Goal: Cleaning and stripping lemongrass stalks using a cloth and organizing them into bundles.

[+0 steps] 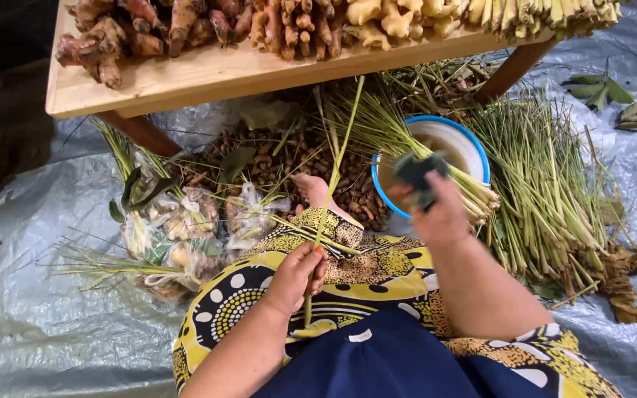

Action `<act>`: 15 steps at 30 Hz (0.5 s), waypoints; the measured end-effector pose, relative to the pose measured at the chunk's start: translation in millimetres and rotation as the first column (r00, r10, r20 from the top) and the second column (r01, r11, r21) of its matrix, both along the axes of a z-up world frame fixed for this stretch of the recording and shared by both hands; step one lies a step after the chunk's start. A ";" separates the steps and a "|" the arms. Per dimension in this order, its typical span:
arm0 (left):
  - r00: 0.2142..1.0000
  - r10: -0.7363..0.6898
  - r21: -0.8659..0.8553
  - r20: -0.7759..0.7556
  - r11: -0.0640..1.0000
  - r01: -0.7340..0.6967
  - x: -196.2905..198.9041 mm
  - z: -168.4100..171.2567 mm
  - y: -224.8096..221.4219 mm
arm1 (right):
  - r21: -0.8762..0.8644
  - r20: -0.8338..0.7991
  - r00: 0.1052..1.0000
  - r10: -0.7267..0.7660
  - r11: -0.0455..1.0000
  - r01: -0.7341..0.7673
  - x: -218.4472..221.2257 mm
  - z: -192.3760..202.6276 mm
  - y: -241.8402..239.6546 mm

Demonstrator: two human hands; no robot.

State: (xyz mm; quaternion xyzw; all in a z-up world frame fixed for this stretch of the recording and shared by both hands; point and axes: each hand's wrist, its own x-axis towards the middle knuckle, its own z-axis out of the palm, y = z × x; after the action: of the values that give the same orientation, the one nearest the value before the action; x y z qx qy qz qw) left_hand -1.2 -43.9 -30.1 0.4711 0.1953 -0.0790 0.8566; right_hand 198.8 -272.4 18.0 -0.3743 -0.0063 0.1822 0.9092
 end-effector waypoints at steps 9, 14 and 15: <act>0.989 0.112 0.270 0.093 0.954 -0.133 -2.1 -14.6 -2.5 | -0.370 -0.151 0.937 0.315 0.861 -0.349 -123.9 -23.3 93.3; 0.991 -0.045 0.494 0.124 0.869 -0.022 -5.3 38.9 -15.9 | -0.215 -0.245 0.963 0.108 0.963 -0.162 -120.3 -23.8 102.7; 0.996 -0.055 0.435 0.071 0.900 0.018 -4.5 30.5 -16.8 | -0.184 -0.266 0.963 0.051 0.978 -0.103 -119.5 -5.8 104.8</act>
State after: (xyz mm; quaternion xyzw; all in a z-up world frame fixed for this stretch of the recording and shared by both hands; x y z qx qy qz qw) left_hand -5.7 -60.8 0.4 0.6562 0.1639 -0.0303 0.7360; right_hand 79.3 -167.6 12.1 -0.4345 0.1164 0.2647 0.8530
